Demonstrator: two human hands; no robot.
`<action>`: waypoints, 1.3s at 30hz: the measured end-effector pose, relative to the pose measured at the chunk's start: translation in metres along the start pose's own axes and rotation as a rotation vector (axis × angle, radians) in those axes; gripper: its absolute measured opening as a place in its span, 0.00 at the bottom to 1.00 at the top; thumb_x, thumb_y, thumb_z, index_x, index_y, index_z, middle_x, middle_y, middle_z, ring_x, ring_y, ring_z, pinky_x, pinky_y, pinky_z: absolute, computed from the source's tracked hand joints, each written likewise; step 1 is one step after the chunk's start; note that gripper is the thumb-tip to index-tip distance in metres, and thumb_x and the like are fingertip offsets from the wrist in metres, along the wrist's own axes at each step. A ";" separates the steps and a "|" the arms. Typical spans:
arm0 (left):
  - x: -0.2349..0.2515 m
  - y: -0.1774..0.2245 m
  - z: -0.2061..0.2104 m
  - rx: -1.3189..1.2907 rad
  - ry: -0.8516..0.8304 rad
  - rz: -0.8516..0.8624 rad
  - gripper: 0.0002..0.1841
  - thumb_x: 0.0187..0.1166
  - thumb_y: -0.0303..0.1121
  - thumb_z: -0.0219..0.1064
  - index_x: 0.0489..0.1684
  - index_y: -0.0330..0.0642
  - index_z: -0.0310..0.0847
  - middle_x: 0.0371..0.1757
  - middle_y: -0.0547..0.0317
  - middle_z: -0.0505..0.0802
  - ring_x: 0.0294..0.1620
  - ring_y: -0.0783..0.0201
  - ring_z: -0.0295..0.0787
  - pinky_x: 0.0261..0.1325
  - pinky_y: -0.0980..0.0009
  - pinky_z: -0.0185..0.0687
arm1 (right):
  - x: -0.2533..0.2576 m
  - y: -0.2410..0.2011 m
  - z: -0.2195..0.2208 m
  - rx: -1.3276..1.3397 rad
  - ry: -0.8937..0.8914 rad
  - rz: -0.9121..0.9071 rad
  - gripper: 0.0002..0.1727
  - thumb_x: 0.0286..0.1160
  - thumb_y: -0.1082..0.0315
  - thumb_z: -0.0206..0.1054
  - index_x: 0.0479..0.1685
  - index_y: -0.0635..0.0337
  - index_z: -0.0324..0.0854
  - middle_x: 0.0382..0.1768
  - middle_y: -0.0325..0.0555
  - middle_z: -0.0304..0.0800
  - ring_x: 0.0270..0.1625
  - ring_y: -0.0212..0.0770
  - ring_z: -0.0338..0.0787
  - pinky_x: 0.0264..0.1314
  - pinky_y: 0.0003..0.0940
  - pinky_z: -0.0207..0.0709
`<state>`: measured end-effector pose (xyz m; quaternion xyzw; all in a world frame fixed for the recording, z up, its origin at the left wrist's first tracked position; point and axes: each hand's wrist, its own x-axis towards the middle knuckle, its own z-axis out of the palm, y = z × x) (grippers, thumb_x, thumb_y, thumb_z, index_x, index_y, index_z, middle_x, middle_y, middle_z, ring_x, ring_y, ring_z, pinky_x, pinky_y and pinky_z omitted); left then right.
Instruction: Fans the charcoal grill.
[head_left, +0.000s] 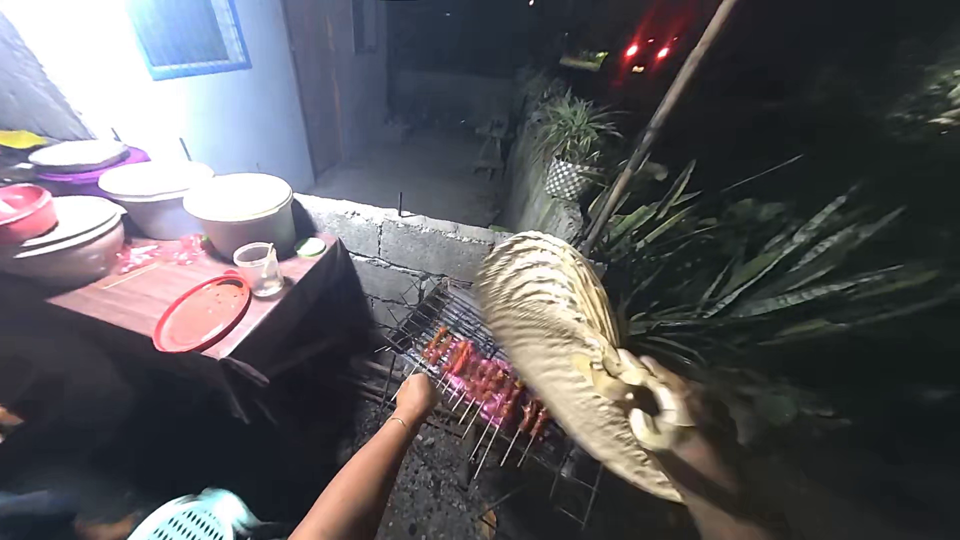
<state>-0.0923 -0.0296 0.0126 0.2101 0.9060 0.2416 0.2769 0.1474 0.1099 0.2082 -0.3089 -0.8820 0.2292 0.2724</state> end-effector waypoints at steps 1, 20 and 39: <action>0.002 -0.002 0.000 -0.010 0.041 0.006 0.14 0.82 0.36 0.64 0.52 0.35 0.88 0.57 0.38 0.92 0.61 0.39 0.90 0.61 0.38 0.82 | 0.009 0.011 0.006 -0.097 0.017 -0.083 0.17 0.84 0.67 0.58 0.60 0.70 0.84 0.46 0.66 0.91 0.50 0.59 0.92 0.56 0.60 0.82; 0.006 -0.013 -0.005 0.100 0.012 -0.065 0.14 0.83 0.31 0.62 0.60 0.36 0.85 0.64 0.38 0.90 0.66 0.40 0.87 0.65 0.40 0.82 | 0.013 0.016 0.006 -0.044 -0.029 -0.138 0.14 0.80 0.70 0.62 0.57 0.70 0.84 0.45 0.62 0.90 0.46 0.53 0.92 0.52 0.54 0.83; 0.011 -0.013 0.004 -0.080 0.017 0.008 0.13 0.82 0.28 0.61 0.57 0.32 0.85 0.61 0.33 0.90 0.65 0.36 0.87 0.66 0.38 0.80 | 0.006 0.044 -0.002 0.191 -0.009 -0.132 0.27 0.80 0.67 0.58 0.73 0.78 0.73 0.64 0.65 0.85 0.63 0.40 0.86 0.70 0.33 0.78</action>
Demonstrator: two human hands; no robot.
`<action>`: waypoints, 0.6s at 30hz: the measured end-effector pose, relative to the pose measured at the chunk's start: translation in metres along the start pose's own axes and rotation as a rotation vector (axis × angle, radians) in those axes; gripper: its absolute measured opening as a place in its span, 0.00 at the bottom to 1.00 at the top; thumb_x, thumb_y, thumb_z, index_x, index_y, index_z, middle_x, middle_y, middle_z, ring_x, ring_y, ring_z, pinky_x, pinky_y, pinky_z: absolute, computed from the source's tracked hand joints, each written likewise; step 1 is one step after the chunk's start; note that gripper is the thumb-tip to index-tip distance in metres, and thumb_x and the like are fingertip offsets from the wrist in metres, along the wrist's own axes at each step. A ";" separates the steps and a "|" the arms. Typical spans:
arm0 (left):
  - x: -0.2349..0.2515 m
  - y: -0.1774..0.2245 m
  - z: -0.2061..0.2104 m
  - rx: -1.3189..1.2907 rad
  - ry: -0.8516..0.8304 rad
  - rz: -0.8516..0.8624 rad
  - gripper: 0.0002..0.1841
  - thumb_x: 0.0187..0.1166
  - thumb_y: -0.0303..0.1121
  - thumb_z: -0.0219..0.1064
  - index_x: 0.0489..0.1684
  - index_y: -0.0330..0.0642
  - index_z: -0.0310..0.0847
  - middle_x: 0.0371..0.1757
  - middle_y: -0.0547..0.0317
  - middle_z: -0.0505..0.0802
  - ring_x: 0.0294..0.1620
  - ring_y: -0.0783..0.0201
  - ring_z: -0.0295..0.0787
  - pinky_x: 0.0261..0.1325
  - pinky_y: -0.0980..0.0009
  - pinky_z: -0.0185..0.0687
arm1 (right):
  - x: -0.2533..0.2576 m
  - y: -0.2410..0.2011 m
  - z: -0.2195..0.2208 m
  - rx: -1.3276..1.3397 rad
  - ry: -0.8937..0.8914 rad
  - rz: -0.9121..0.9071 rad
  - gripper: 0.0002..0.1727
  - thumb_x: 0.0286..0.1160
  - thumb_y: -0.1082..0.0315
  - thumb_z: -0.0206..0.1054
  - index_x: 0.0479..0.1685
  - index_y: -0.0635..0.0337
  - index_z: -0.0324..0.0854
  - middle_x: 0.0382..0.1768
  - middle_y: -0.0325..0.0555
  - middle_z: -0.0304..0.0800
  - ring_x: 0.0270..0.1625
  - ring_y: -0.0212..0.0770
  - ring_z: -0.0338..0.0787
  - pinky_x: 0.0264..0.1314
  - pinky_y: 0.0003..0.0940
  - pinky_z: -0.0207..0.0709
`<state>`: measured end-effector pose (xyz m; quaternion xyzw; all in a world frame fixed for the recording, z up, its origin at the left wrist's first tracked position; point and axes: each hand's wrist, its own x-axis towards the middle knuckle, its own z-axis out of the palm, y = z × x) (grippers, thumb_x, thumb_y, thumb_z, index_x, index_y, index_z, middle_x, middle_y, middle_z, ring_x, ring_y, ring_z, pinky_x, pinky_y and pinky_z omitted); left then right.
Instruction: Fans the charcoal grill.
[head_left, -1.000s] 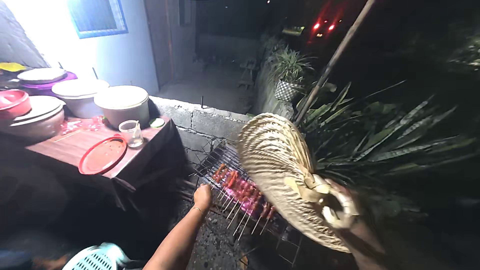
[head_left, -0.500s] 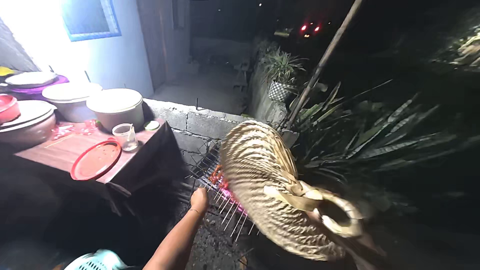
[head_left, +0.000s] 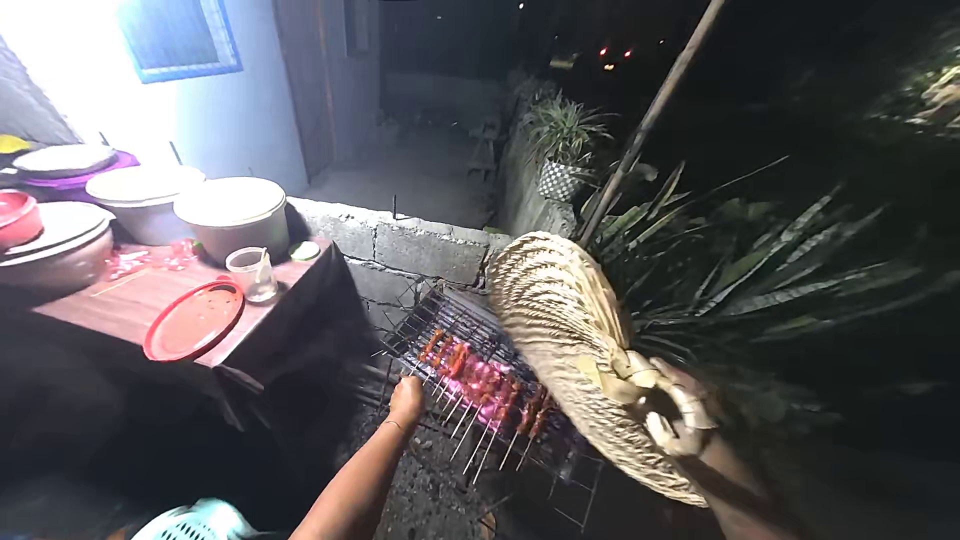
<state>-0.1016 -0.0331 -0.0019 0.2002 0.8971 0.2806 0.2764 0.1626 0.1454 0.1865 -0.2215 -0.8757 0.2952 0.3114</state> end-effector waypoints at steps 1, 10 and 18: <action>0.000 0.001 0.000 0.003 -0.006 0.001 0.13 0.83 0.28 0.61 0.57 0.32 0.86 0.60 0.34 0.90 0.65 0.36 0.87 0.66 0.38 0.80 | 0.002 -0.003 -0.001 -0.085 0.000 -0.072 0.27 0.81 0.63 0.55 0.70 0.77 0.77 0.59 0.65 0.88 0.59 0.45 0.89 0.66 0.40 0.80; 0.002 -0.003 0.002 0.043 -0.034 0.028 0.14 0.84 0.30 0.59 0.57 0.31 0.85 0.61 0.34 0.90 0.66 0.38 0.87 0.68 0.39 0.80 | 0.007 -0.011 0.010 -0.117 0.017 -0.079 0.24 0.78 0.59 0.56 0.62 0.70 0.84 0.49 0.57 0.91 0.50 0.43 0.91 0.56 0.41 0.83; 0.003 -0.002 -0.003 0.048 -0.031 -0.003 0.14 0.82 0.33 0.63 0.52 0.31 0.87 0.58 0.35 0.91 0.63 0.39 0.89 0.66 0.40 0.81 | 0.005 -0.017 0.019 0.033 -0.052 -0.007 0.23 0.78 0.68 0.59 0.67 0.75 0.81 0.56 0.58 0.91 0.56 0.36 0.90 0.61 0.31 0.82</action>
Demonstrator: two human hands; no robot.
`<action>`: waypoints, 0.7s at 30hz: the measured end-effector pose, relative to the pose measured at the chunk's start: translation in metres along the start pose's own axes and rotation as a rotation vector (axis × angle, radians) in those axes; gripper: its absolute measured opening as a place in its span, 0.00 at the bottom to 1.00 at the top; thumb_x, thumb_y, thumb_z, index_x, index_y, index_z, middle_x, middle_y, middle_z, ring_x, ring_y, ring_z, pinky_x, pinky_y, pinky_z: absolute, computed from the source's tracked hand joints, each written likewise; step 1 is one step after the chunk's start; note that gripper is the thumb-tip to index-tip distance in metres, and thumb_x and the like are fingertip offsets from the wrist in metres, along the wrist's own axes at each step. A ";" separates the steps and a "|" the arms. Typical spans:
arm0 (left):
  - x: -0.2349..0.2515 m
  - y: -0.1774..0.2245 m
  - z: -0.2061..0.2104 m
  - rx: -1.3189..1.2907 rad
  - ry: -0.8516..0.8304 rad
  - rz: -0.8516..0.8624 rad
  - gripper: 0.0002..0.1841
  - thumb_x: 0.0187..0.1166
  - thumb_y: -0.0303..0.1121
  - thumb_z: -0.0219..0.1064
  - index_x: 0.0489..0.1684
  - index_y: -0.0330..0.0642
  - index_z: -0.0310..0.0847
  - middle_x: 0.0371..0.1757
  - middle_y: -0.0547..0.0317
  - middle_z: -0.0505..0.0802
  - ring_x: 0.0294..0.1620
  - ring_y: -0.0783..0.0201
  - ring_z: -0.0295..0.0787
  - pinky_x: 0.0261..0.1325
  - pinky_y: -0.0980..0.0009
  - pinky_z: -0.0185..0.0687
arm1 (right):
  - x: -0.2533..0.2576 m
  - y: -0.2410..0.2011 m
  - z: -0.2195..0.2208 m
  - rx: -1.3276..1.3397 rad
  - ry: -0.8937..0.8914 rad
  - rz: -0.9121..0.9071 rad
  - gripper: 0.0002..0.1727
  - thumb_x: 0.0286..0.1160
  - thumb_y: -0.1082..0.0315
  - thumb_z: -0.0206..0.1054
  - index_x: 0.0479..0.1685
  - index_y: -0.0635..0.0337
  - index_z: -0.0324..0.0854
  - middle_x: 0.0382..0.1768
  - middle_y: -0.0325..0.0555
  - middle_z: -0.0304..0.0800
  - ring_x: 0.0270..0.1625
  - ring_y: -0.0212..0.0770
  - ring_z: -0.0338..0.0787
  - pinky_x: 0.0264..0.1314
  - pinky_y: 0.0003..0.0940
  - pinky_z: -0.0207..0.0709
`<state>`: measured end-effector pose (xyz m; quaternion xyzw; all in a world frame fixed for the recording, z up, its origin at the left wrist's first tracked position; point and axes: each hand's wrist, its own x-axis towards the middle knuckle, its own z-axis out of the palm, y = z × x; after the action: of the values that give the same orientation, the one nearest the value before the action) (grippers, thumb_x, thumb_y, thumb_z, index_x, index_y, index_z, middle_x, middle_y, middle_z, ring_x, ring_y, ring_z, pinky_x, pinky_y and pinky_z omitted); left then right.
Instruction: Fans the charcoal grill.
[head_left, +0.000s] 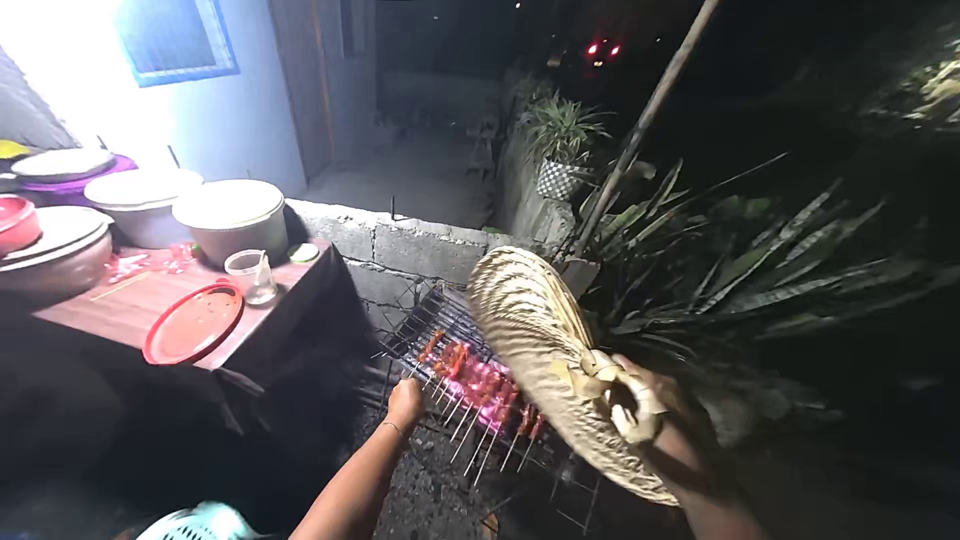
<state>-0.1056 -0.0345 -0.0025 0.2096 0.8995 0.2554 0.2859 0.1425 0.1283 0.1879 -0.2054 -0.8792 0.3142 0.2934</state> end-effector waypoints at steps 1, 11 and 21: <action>0.000 0.001 -0.002 0.003 0.005 -0.004 0.14 0.82 0.33 0.62 0.52 0.31 0.87 0.57 0.35 0.92 0.63 0.39 0.89 0.66 0.40 0.81 | 0.003 -0.005 0.002 0.046 -0.002 -0.001 0.20 0.83 0.66 0.56 0.62 0.72 0.83 0.47 0.49 0.89 0.46 0.28 0.88 0.51 0.24 0.82; 0.009 -0.014 -0.013 0.027 0.109 -0.085 0.14 0.80 0.33 0.66 0.57 0.33 0.86 0.64 0.36 0.88 0.66 0.39 0.87 0.66 0.41 0.82 | 0.014 0.009 -0.004 -0.278 0.029 0.000 0.19 0.84 0.61 0.56 0.57 0.65 0.86 0.45 0.56 0.92 0.47 0.49 0.92 0.51 0.51 0.84; 0.010 -0.018 -0.009 -0.011 0.111 -0.038 0.12 0.81 0.28 0.61 0.54 0.34 0.88 0.60 0.36 0.91 0.65 0.39 0.88 0.67 0.40 0.81 | 0.003 0.008 -0.010 -0.076 0.038 0.014 0.24 0.81 0.60 0.55 0.64 0.68 0.83 0.49 0.51 0.91 0.48 0.36 0.89 0.55 0.39 0.83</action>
<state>-0.1228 -0.0464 -0.0101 0.1764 0.9163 0.2663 0.2414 0.1481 0.1396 0.1896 -0.2283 -0.8833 0.2787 0.3000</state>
